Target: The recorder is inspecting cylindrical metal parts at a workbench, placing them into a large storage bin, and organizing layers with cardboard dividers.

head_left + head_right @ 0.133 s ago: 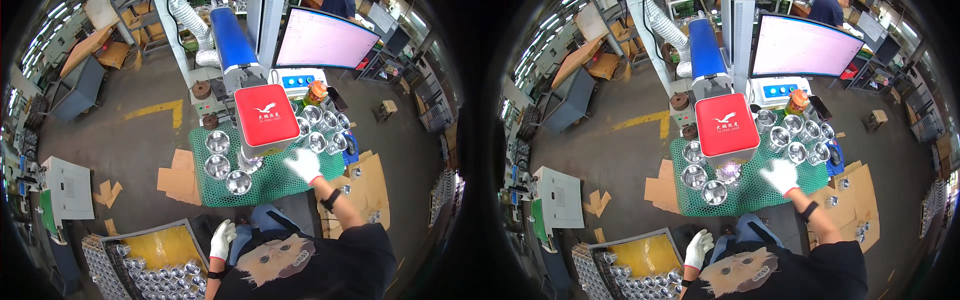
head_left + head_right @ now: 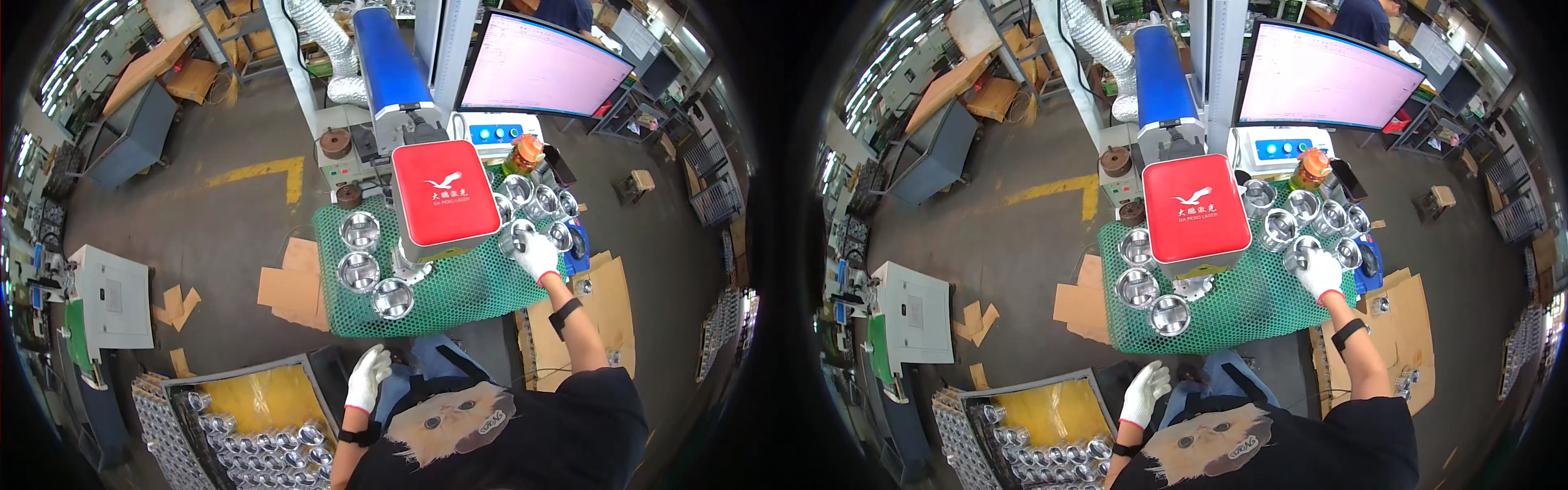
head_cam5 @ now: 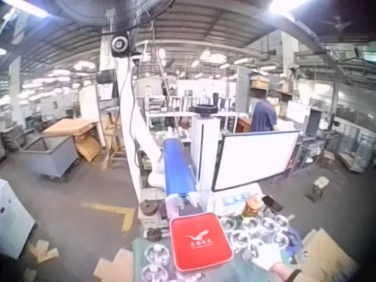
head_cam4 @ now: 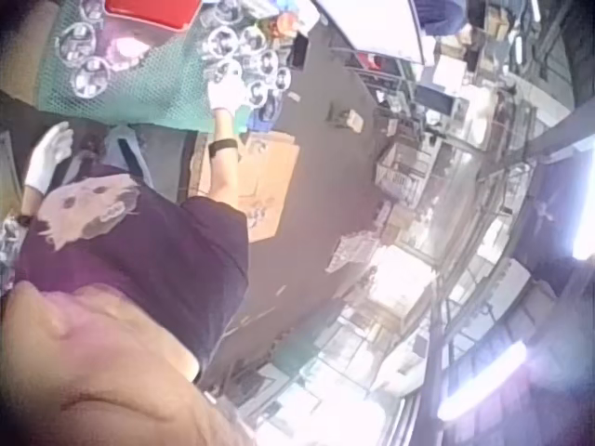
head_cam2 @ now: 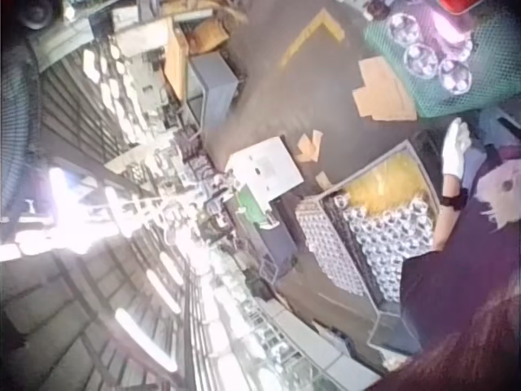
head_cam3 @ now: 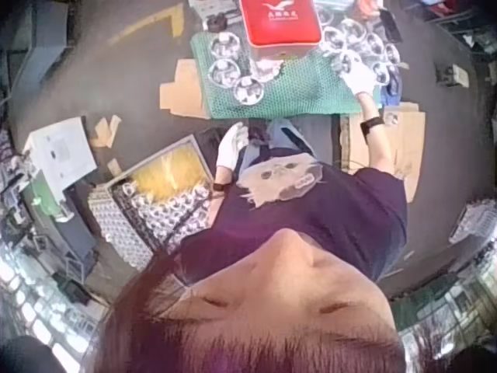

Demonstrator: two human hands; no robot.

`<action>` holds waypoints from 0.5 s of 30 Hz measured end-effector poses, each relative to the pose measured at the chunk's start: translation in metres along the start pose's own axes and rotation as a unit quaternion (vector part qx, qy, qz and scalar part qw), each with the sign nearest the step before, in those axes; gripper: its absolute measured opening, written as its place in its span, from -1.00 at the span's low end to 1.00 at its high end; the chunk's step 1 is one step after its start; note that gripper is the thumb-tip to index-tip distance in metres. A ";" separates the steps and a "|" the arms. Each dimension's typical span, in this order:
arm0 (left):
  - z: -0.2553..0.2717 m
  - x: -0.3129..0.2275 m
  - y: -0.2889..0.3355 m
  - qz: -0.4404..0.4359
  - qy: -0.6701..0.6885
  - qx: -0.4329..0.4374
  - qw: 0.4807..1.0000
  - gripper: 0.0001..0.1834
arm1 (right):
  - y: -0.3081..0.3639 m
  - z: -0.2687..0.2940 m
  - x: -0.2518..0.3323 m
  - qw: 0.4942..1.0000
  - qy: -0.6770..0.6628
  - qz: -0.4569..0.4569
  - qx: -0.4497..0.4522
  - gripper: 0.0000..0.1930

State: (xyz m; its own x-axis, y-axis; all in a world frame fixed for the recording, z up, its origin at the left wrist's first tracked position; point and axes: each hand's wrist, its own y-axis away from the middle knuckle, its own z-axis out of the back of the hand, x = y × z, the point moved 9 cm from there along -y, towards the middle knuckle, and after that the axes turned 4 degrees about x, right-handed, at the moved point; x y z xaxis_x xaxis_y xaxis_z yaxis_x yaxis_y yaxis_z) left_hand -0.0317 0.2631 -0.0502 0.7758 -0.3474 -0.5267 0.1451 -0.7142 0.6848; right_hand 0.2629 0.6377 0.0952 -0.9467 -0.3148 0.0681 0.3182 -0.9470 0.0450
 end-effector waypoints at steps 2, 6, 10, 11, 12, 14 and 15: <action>-0.014 -0.008 -0.008 0.006 -0.017 0.014 1.000 -0.42 | 0.002 -0.038 -0.006 0.993 0.092 0.072 0.008 -0.73; -0.003 -0.013 0.006 -0.006 -0.023 0.025 0.999 -0.42 | 0.004 -0.045 -0.001 0.997 0.069 0.005 0.046 -0.80; 0.078 0.015 0.031 -0.014 0.018 -0.060 0.998 -0.40 | 0.070 -0.041 0.036 0.998 0.035 0.030 -0.053 -0.79; 0.098 0.024 0.039 -0.010 0.015 -0.096 0.995 -0.39 | 0.091 -0.050 0.044 0.999 0.012 0.015 -0.041 -0.77; 0.116 0.036 0.046 -0.001 0.013 -0.117 0.993 -0.42 | 0.111 -0.058 0.057 0.999 -0.025 -0.016 0.021 -0.76; 0.116 0.044 0.052 0.006 0.036 -0.107 0.994 -0.42 | 0.145 -0.072 0.096 0.988 -0.076 -0.006 0.132 -0.72; 0.110 0.046 0.055 0.013 0.055 -0.095 0.994 -0.42 | 0.157 -0.078 0.123 0.978 -0.092 0.039 0.183 -0.70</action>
State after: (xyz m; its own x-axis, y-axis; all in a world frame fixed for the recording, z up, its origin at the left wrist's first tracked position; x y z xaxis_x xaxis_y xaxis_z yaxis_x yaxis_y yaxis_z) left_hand -0.0555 0.1404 -0.0922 0.8416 -0.2877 -0.4571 0.2302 -0.5744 0.7855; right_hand 0.1929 0.4449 0.0329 -0.9045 -0.3359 0.2628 0.4173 -0.8240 0.3833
